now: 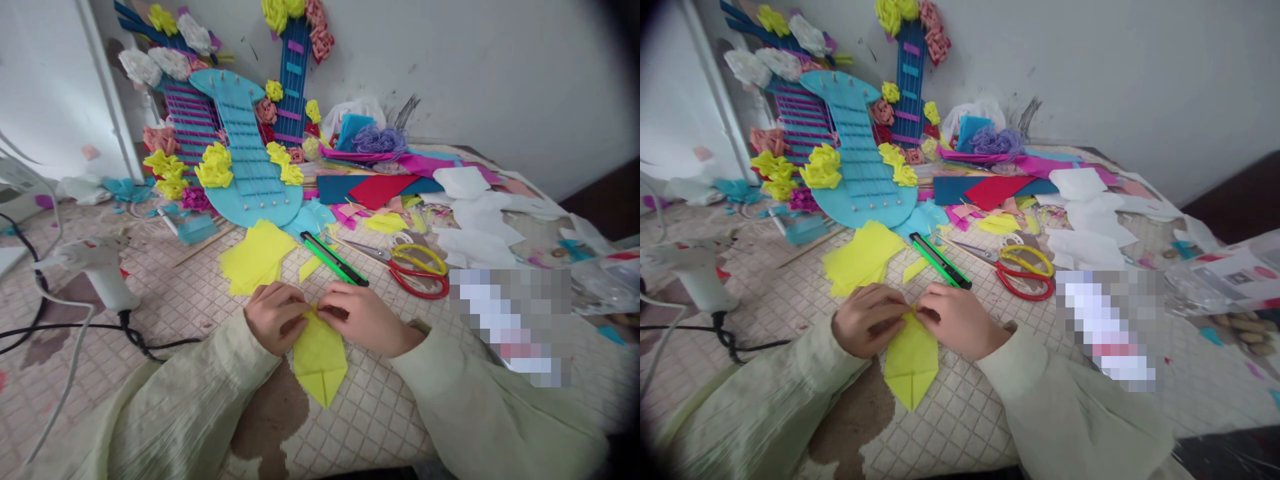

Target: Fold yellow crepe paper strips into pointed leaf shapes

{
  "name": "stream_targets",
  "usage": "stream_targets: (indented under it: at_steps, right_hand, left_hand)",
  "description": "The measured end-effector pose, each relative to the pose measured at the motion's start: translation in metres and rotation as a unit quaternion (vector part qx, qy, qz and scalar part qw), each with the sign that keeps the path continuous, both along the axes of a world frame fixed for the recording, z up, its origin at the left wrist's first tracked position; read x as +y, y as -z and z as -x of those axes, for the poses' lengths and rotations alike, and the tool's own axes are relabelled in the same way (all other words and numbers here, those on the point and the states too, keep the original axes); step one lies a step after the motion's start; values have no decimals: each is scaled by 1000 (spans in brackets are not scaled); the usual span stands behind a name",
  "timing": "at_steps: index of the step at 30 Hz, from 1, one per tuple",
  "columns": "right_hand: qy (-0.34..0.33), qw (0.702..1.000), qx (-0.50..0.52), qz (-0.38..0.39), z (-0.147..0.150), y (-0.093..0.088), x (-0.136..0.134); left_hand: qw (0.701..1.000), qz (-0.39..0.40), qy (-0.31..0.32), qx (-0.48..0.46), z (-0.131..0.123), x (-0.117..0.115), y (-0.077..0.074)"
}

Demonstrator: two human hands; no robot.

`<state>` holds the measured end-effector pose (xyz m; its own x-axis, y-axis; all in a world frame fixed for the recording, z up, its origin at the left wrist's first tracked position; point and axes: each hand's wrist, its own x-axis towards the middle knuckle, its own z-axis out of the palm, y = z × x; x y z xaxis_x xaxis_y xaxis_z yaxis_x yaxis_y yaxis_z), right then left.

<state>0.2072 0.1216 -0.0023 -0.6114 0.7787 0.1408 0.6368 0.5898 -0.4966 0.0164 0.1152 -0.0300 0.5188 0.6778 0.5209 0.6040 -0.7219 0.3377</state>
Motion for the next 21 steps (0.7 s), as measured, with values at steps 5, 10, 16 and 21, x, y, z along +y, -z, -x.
stream_targets:
  at_steps: [5, 10, 16, 21]
  right_hand:
    - [0, 1000, -1, -1, 1, 0, 0]
    - [-1, 1000, 4, 3, 0, 0, 1]
    - [-1, 1000, 1, -3, 0, 0, 1]
    - [-1, 1000, 0, -1, 1, 0, 1]
  left_hand:
    - [1000, 6, -15, -4, -2, -2, -2]
    - [1000, 13, -16, -8, -2, -3, -3]
    - [1000, 17, -6, -12, -1, -1, -2]
    - [1000, 30, 0, -1, 1, 0, -1]
